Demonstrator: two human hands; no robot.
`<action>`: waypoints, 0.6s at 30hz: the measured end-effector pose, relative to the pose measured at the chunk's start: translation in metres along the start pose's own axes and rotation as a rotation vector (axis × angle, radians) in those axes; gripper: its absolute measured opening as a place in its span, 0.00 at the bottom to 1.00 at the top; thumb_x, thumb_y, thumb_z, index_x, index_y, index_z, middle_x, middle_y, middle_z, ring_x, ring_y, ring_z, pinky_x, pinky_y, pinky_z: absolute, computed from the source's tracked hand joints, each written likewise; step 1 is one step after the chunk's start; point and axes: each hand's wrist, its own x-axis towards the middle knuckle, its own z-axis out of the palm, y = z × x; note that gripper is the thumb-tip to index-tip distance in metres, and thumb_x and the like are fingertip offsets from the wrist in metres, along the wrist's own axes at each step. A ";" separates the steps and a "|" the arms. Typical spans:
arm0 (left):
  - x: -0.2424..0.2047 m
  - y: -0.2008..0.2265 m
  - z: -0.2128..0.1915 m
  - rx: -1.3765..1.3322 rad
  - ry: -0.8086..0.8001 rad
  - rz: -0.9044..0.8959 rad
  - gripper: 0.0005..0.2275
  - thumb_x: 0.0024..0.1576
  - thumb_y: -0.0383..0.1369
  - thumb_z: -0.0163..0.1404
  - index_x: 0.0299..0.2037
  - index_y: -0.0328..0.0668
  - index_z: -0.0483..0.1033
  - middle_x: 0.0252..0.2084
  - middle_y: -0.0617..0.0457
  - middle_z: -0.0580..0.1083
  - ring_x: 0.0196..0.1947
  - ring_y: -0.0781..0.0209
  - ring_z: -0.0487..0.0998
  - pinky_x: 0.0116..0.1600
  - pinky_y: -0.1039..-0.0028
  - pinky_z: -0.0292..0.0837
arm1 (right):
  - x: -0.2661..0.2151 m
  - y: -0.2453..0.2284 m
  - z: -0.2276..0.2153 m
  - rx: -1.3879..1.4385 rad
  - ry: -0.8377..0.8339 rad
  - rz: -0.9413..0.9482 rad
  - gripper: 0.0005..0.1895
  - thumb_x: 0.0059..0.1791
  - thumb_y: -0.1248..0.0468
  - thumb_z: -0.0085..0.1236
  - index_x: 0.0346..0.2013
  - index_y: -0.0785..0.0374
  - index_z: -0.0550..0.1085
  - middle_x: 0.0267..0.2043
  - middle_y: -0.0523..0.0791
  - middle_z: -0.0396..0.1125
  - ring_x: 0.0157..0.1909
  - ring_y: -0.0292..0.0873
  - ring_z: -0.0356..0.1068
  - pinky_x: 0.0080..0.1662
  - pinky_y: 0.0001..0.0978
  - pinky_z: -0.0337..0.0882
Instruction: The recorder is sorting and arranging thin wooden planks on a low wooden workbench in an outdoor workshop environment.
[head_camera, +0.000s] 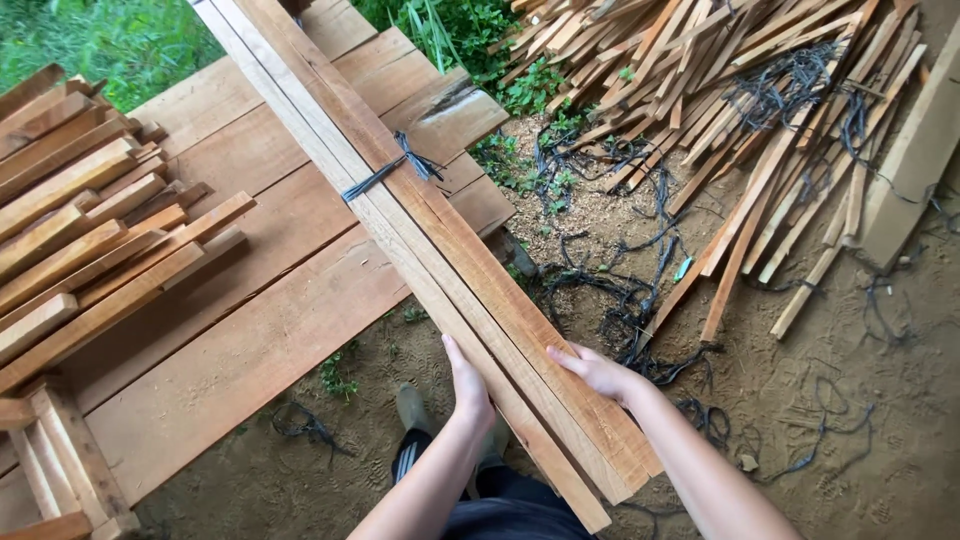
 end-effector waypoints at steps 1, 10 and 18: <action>-0.013 0.005 0.004 0.002 -0.003 -0.009 0.41 0.56 0.71 0.38 0.71 0.51 0.65 0.68 0.42 0.68 0.64 0.43 0.73 0.64 0.49 0.69 | -0.010 -0.011 -0.003 0.002 0.005 0.007 0.46 0.48 0.29 0.54 0.70 0.53 0.67 0.68 0.59 0.62 0.69 0.60 0.62 0.63 0.52 0.68; 0.013 0.112 -0.038 0.174 0.068 0.026 0.39 0.56 0.62 0.32 0.74 0.48 0.58 0.74 0.56 0.63 0.71 0.58 0.62 0.70 0.64 0.53 | 0.028 -0.141 0.012 -0.343 0.160 -0.031 0.51 0.47 0.30 0.36 0.75 0.59 0.53 0.78 0.52 0.47 0.76 0.55 0.52 0.71 0.55 0.59; 0.101 0.260 -0.064 0.161 -0.089 0.177 0.43 0.62 0.66 0.34 0.77 0.42 0.41 0.81 0.47 0.46 0.79 0.38 0.41 0.74 0.44 0.40 | 0.115 -0.265 0.049 -0.174 0.335 -0.078 0.47 0.52 0.29 0.43 0.71 0.62 0.64 0.73 0.56 0.58 0.75 0.56 0.54 0.73 0.49 0.53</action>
